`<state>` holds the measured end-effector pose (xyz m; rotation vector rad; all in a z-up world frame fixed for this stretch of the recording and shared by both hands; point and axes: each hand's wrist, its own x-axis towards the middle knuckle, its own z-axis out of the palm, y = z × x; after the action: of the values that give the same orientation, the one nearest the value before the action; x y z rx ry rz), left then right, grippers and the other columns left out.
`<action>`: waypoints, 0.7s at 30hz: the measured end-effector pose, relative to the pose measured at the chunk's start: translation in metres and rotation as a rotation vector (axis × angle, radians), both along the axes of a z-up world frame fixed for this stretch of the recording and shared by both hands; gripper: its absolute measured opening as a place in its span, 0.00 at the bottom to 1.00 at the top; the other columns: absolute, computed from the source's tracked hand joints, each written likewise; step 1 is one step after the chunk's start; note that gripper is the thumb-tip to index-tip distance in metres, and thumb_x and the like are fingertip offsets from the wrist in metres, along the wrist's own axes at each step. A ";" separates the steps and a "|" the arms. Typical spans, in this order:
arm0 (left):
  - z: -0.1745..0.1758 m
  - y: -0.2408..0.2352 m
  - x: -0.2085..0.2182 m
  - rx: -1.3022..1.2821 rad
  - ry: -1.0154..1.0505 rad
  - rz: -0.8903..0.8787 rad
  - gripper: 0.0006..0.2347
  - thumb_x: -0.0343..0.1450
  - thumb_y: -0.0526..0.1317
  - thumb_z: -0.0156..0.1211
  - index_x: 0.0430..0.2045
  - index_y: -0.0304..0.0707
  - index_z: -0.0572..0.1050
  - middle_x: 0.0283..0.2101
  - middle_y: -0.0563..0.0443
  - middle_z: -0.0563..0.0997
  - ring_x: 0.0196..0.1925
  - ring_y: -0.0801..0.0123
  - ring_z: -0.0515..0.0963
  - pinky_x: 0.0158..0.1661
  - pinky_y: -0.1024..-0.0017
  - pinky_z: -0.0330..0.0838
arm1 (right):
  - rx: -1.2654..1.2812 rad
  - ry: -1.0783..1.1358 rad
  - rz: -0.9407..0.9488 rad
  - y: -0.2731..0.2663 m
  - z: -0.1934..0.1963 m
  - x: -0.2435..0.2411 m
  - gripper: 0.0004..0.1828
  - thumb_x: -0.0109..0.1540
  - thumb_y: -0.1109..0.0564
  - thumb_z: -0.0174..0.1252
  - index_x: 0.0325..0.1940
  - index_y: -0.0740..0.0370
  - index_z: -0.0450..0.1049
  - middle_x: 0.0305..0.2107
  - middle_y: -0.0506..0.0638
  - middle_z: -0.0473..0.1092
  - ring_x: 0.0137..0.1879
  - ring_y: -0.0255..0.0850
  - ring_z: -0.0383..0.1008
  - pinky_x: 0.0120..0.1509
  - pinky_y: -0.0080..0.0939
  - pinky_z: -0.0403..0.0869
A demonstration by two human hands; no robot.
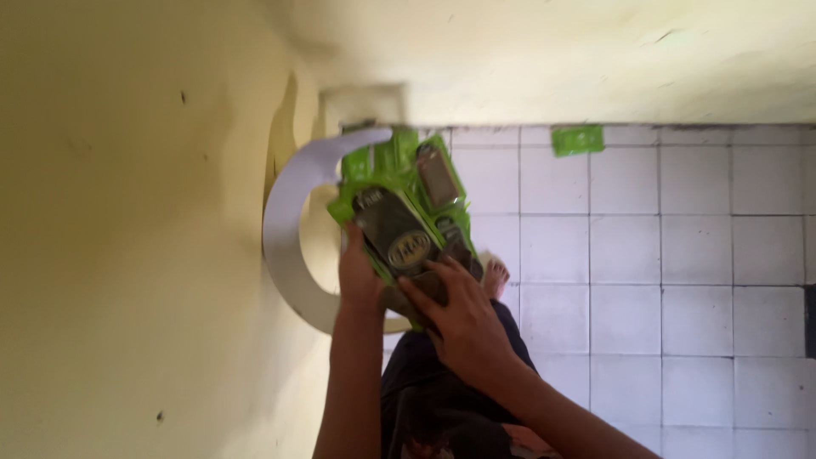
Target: The person wipes the plastic packaging of phone cases with a cloth. They pick up cases from a white chair, wipe them, and hang them on a wall grid. The person repeats this process for several cases.
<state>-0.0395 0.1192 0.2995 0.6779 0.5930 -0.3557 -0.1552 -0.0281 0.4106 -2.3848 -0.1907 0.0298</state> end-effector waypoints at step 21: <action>-0.073 0.084 -0.075 0.342 0.166 -0.094 0.23 0.79 0.49 0.41 0.66 0.37 0.61 0.61 0.38 0.74 0.59 0.56 0.77 0.57 0.59 0.75 | 0.248 0.017 -0.100 0.032 -0.221 0.090 0.28 0.62 0.63 0.61 0.66 0.48 0.76 0.53 0.56 0.66 0.60 0.56 0.68 0.65 0.51 0.71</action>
<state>-0.1142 0.2034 0.2265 1.0140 0.7909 -0.4050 -0.0652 0.0041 0.1899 -2.1430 -0.0625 -0.0192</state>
